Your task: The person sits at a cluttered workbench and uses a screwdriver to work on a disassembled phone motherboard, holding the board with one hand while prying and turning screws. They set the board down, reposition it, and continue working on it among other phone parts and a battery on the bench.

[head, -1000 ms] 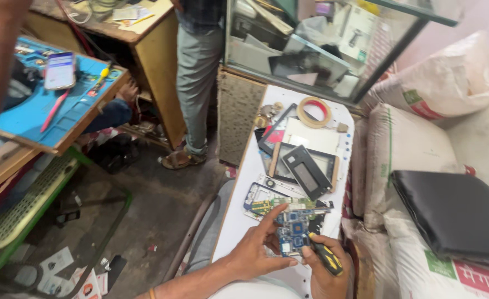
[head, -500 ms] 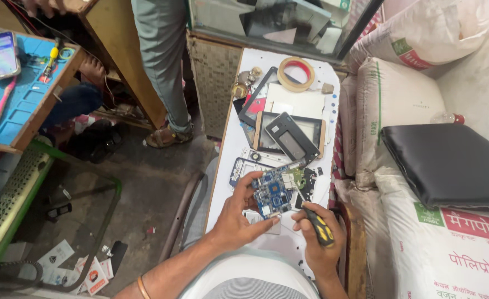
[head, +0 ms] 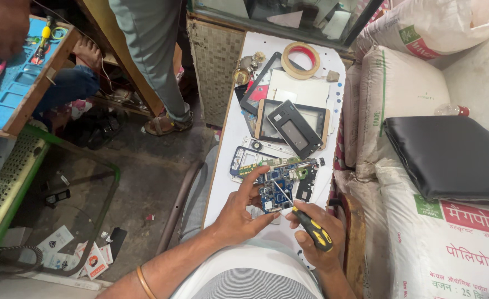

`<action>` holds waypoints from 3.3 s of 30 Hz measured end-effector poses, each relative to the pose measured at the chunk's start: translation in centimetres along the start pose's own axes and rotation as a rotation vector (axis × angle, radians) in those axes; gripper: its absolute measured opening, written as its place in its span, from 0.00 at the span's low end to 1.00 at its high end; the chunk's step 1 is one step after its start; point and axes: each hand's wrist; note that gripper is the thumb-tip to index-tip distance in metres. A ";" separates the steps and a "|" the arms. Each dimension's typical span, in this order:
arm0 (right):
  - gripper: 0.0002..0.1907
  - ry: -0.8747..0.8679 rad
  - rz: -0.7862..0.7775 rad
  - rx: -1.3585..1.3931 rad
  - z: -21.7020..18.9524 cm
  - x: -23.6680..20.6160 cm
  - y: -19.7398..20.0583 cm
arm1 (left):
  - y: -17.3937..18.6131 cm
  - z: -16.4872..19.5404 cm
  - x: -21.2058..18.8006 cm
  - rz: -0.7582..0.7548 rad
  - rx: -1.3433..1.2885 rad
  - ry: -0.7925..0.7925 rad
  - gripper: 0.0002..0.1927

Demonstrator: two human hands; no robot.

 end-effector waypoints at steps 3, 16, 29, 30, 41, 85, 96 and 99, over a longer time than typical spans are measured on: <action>0.25 -0.026 -0.011 -0.042 -0.5 0.8 -0.2 | 0.0 -0.1 0.0 -0.023 -0.009 -0.059 0.48; 0.19 -0.174 0.053 -0.021 0.7 0.5 -0.7 | 1.0 0.0 0.0 -0.034 -0.062 -0.022 0.48; 0.19 -0.248 0.156 0.199 1.5 -0.7 0.1 | 1.3 -0.3 0.1 0.094 -0.060 -0.056 0.47; 0.18 -0.251 0.155 0.211 1.6 -0.8 0.2 | 1.2 -0.4 0.2 0.096 -0.055 -0.035 0.47; 0.12 -0.226 0.103 0.154 1.0 -0.7 0.3 | 0.8 -0.7 0.2 0.122 0.001 -0.047 0.46; 0.12 0.052 0.110 -0.155 -1.0 1.0 1.1 | -0.6 -0.9 -0.1 0.048 -0.078 -0.045 0.46; 0.13 0.044 0.187 -0.176 -0.5 1.2 0.5 | -0.6 -0.9 -0.2 0.033 -0.107 -0.038 0.46; 0.13 0.057 0.145 -0.190 -0.6 1.0 0.6 | -0.6 -0.9 -0.2 0.031 -0.116 -0.023 0.46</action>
Point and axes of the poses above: each hand's wrist, its own x-axis towards the middle knuckle, its own y-axis out of the back of the hand, z = x × y, and after that the axes turned 4 degrees about x, right-handed
